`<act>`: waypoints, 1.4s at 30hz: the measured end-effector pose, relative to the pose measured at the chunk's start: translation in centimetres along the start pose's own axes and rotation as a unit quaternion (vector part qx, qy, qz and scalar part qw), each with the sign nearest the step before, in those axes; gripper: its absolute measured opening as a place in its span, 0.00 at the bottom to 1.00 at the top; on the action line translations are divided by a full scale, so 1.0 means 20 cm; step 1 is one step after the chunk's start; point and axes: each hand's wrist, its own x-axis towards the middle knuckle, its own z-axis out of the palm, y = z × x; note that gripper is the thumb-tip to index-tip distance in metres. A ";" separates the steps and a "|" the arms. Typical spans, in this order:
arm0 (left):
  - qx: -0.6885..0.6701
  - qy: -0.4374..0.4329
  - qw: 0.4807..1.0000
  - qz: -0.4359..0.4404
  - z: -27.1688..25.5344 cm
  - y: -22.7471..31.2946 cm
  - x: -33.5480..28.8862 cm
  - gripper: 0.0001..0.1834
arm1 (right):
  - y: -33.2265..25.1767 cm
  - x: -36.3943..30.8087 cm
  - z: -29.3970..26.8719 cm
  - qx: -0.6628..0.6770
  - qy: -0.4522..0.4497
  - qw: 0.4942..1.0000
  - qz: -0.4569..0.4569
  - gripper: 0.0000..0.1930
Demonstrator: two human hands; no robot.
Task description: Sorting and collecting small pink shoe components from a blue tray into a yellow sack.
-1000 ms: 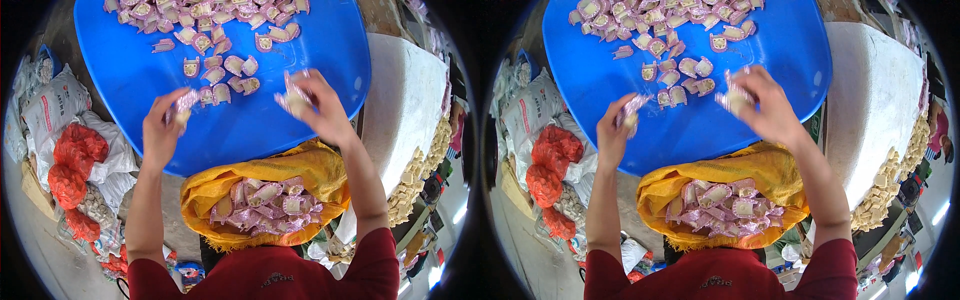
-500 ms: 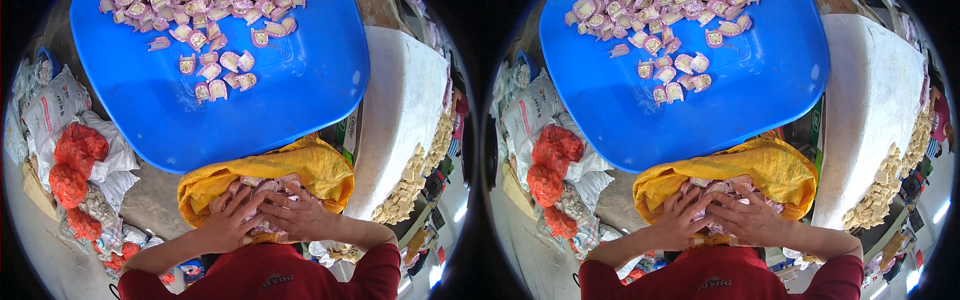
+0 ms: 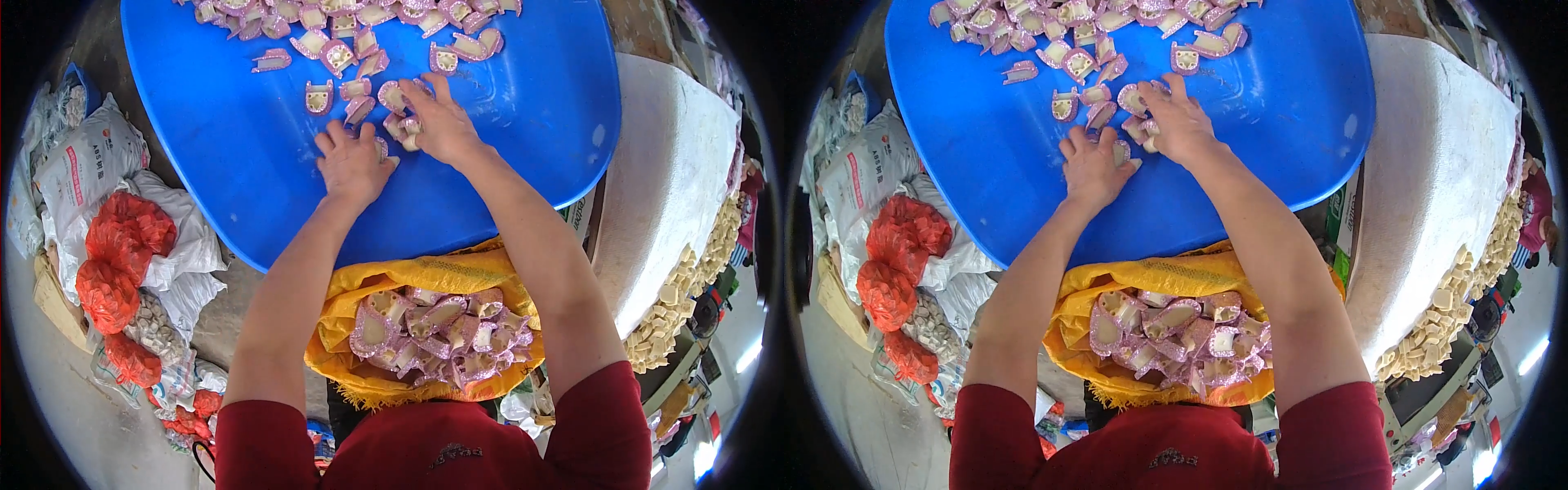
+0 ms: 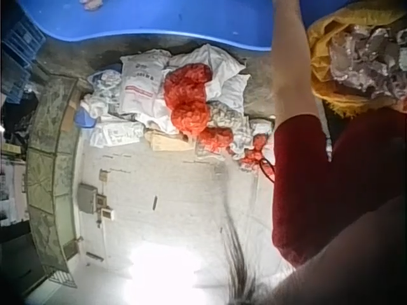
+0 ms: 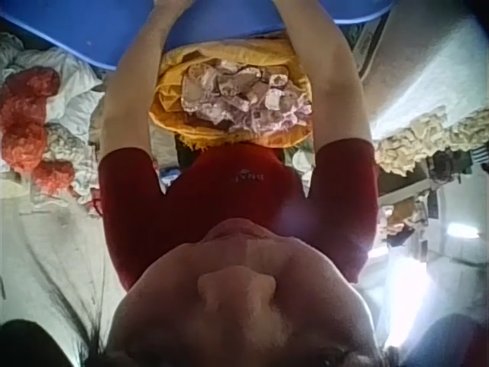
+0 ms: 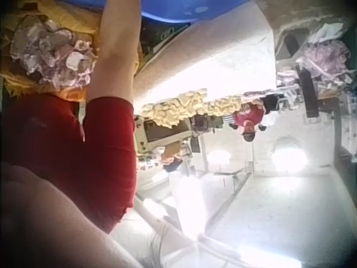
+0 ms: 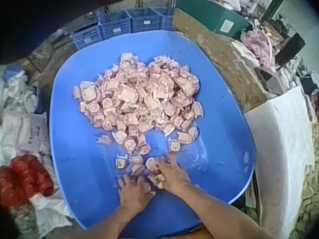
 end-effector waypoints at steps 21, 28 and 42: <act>-0.399 -0.245 0.844 0.263 -0.44 -0.15 -0.96 0.17 | -0.10 -1.02 -0.31 0.366 0.051 0.904 -0.214 0.26; -0.125 0.002 0.881 0.456 -0.09 -0.06 -1.10 0.15 | -0.03 -1.33 -0.26 -0.036 0.008 0.941 -0.335 0.23; -0.134 -0.074 0.909 0.388 -0.17 -0.11 -1.06 0.24 | 0.11 -1.36 -0.04 0.042 -0.019 0.944 -0.328 0.22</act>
